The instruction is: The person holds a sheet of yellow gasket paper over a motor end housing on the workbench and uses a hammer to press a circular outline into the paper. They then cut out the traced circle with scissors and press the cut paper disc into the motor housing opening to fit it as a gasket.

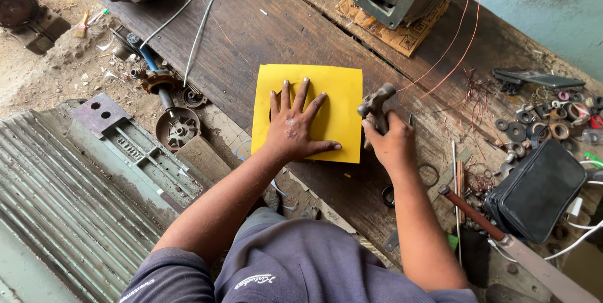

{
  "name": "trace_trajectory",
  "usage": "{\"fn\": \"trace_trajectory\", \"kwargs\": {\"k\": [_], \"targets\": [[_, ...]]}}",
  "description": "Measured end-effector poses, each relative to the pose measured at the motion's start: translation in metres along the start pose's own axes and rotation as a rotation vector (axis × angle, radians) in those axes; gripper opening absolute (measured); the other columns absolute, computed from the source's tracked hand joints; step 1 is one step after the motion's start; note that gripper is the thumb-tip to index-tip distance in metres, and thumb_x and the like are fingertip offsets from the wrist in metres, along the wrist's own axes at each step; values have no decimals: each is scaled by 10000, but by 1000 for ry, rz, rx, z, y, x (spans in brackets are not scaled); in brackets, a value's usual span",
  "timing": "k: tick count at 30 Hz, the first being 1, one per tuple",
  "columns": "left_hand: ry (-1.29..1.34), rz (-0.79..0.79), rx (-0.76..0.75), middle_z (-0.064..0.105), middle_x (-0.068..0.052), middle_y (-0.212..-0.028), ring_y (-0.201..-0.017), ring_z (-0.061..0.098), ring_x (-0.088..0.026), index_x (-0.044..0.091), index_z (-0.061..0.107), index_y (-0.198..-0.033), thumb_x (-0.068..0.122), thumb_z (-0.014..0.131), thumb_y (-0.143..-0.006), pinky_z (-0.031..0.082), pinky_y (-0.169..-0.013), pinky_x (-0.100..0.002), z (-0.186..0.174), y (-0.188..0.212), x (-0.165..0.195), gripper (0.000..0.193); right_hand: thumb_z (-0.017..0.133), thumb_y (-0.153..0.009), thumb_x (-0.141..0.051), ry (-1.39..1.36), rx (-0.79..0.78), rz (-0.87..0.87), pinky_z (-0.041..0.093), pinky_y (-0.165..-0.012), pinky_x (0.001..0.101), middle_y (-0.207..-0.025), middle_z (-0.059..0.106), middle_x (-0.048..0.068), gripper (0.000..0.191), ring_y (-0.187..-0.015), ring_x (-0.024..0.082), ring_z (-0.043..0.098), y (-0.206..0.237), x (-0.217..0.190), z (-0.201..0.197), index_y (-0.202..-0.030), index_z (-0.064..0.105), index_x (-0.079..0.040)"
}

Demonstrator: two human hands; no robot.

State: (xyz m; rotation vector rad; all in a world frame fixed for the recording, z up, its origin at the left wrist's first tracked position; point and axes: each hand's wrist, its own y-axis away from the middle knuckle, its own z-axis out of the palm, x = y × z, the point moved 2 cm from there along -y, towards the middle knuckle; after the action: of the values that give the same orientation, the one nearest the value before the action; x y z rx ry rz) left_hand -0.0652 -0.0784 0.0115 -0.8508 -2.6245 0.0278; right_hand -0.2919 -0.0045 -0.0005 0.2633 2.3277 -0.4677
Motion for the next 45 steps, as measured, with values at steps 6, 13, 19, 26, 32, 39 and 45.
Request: {"fn": "trace_trajectory", "kwargs": {"k": [6,13,19,26,32,39,45], "targets": [[-13,20,8,214,-251,-1649,-1480,132,-604,207,467,-1538,952,632,-622,82,-1144,-759,-1,2,-1,1192,805,-849,-165,129,165,-103,509,-638,526,-825,654,207,273,-738,429,665,10,-10,7,-866,593,7],[-8,142,-38,211,-244,-1654,-1476,153,-600,222,443,-1549,962,628,-613,89,-1150,-757,-1,5,-8,1207,809,-847,-133,134,252,2,479,-636,541,-791,621,225,322,-725,459,624,44,-13,14,-815,527,18],[6,255,-90,221,-243,-1650,-1477,147,-604,212,437,-1549,963,634,-612,89,-1147,-759,3,7,-18,1217,802,-857,-130,184,314,108,481,-644,535,-829,631,219,312,-773,455,636,80,-33,18,-865,529,20],[41,461,-170,233,-232,-1654,-1480,157,-592,229,427,-1557,955,634,-609,86,-1139,-772,-2,7,-40,1212,790,-845,-136,183,405,216,476,-634,503,-812,626,201,286,-727,403,623,121,-66,37,-882,548,13],[52,729,-220,246,-210,-1652,-1478,186,-578,248,422,-1557,944,648,-593,102,-1147,-760,-15,-4,-66,1211,767,-897,-132,-110,398,392,440,-572,373,-696,538,77,252,-620,193,532,167,-91,67,-908,554,1],[89,830,-241,279,-179,-1634,-1465,214,-554,230,458,-1520,877,634,-668,124,-1136,-744,-25,-10,-73,1084,743,-943,-117,-296,371,435,493,-617,294,-805,619,45,174,-694,137,599,201,-81,73,-990,614,-11],[230,733,-150,385,-27,-1668,-1533,270,-458,377,624,-1450,508,577,-1006,190,-1230,-665,-24,-13,-73,465,787,-991,-246,-19,263,195,549,-892,408,-1247,654,203,579,-1070,327,680,177,-70,21,-1358,493,92]]}}
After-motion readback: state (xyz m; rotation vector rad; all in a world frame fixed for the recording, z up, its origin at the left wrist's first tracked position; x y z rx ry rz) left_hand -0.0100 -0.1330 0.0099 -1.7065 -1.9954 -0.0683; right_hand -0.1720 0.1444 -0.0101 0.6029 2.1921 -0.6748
